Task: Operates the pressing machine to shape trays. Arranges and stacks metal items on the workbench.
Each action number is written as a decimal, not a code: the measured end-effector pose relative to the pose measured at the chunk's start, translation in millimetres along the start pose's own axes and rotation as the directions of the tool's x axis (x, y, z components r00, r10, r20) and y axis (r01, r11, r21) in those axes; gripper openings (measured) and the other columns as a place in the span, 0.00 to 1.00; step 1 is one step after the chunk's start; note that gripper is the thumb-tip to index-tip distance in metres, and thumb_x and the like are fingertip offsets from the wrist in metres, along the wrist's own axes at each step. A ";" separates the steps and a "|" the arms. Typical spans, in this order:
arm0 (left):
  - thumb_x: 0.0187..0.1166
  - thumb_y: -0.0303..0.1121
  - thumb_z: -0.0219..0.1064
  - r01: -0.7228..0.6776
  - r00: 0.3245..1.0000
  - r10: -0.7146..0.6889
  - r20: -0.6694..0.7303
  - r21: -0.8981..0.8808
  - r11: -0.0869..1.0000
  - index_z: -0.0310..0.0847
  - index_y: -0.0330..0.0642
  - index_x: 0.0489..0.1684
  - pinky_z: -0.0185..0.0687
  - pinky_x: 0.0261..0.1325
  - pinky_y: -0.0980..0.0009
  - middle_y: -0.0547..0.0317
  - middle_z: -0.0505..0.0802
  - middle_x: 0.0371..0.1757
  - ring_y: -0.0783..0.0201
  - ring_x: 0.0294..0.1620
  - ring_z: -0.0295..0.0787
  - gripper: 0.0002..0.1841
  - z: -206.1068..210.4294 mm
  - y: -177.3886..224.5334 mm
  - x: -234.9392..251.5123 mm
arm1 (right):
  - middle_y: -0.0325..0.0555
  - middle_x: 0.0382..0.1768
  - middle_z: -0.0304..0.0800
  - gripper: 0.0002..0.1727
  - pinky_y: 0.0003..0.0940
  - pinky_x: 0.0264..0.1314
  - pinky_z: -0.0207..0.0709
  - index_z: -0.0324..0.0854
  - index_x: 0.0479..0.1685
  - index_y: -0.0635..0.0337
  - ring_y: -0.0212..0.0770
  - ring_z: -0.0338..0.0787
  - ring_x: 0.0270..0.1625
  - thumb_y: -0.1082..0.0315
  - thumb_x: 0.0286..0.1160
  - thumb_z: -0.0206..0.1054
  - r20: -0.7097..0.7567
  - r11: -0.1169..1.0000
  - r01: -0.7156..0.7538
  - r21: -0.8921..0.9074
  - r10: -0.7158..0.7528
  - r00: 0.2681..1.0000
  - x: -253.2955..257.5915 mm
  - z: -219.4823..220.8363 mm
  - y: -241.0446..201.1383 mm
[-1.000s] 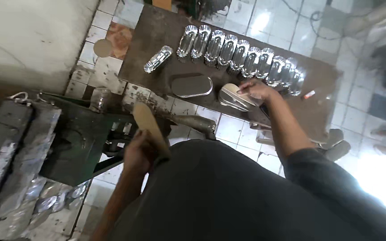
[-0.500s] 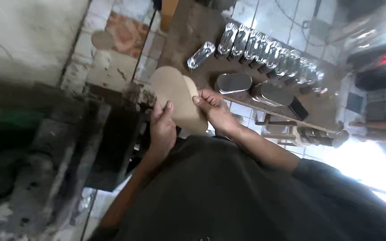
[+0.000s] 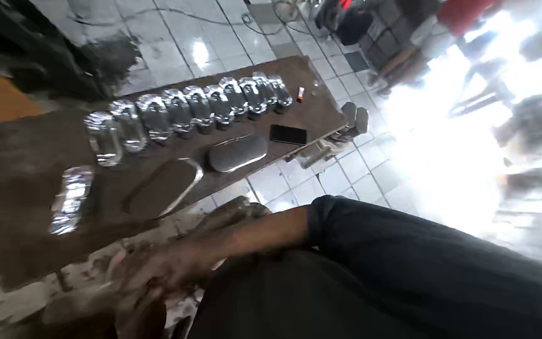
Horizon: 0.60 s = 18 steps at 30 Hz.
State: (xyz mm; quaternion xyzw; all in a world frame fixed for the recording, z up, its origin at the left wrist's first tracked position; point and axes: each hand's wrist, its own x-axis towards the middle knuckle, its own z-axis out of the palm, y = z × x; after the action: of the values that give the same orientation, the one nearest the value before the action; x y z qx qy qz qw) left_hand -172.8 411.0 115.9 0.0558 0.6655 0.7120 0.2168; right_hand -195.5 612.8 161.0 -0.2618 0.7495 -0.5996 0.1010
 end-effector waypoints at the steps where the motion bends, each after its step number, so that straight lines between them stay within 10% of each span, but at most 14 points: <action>1: 0.74 0.30 0.70 0.146 0.989 -0.144 -0.020 0.165 0.976 0.72 0.33 0.66 0.86 0.57 0.78 0.65 0.90 0.51 0.80 0.51 0.88 0.23 32.7 -10.7 22.3 | 0.58 0.57 0.93 0.14 0.43 0.74 0.78 0.90 0.55 0.69 0.49 0.90 0.64 0.78 0.70 0.73 -0.057 0.995 -0.083 -0.058 0.080 0.995 -31.3 -18.9 25.8; 3: 0.73 0.32 0.74 0.244 0.928 -0.357 0.107 0.550 0.799 0.66 0.26 0.79 0.80 0.69 0.67 0.43 0.85 0.69 0.66 0.66 0.83 0.35 73.9 -61.0 68.9 | 0.55 0.64 0.92 0.20 0.50 0.79 0.75 0.88 0.67 0.62 0.53 0.89 0.69 0.76 0.74 0.71 -0.152 0.936 -0.281 -0.211 0.253 0.956 -106.3 -51.2 79.9; 5: 0.72 0.48 0.78 0.000 0.863 -0.396 0.315 0.783 0.623 0.57 0.31 0.89 0.60 0.88 0.46 0.30 0.71 0.85 0.41 0.87 0.66 0.48 96.1 -132.5 109.2 | 0.59 0.60 0.92 0.19 0.60 0.71 0.79 0.86 0.67 0.62 0.59 0.90 0.64 0.74 0.79 0.66 -0.197 0.799 -0.523 -0.297 0.484 0.852 -195.8 -67.1 129.0; 8: 0.83 0.64 0.57 -0.128 0.856 -0.404 0.321 0.890 0.437 0.60 0.42 0.92 0.41 0.89 0.29 0.37 0.69 0.89 0.32 0.91 0.55 0.43 133.6 -201.2 155.8 | 0.63 0.62 0.90 0.18 0.67 0.73 0.75 0.84 0.70 0.60 0.65 0.88 0.67 0.68 0.86 0.61 -0.109 0.429 -0.873 -0.232 0.881 0.461 -328.5 -83.7 142.8; 13: 0.88 0.59 0.52 0.009 0.908 -0.403 0.112 0.958 0.285 0.89 0.38 0.56 0.75 0.66 0.31 0.35 0.94 0.54 0.34 0.61 0.89 0.31 165.0 -237.2 204.2 | 0.57 0.64 0.91 0.21 0.67 0.72 0.76 0.81 0.77 0.45 0.61 0.89 0.68 0.64 0.87 0.58 -0.111 -0.071 -0.993 -0.093 0.992 -0.061 -499.0 -67.9 114.1; 18: 0.87 0.57 0.54 0.031 0.893 -0.440 0.090 0.965 0.260 0.91 0.40 0.53 0.76 0.66 0.33 0.38 0.94 0.55 0.36 0.62 0.89 0.28 168.4 -237.9 206.0 | 0.54 0.62 0.92 0.18 0.61 0.75 0.76 0.87 0.67 0.50 0.55 0.89 0.67 0.59 0.84 0.64 -0.077 -0.170 -0.982 0.083 0.981 -0.176 -529.6 -65.8 110.0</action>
State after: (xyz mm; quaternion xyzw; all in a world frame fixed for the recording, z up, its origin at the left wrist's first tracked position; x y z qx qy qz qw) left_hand -240.4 650.3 -140.2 0.1932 0.9056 0.1169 0.3591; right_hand 190.3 956.2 -12.7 0.4389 0.6886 -0.3202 0.4803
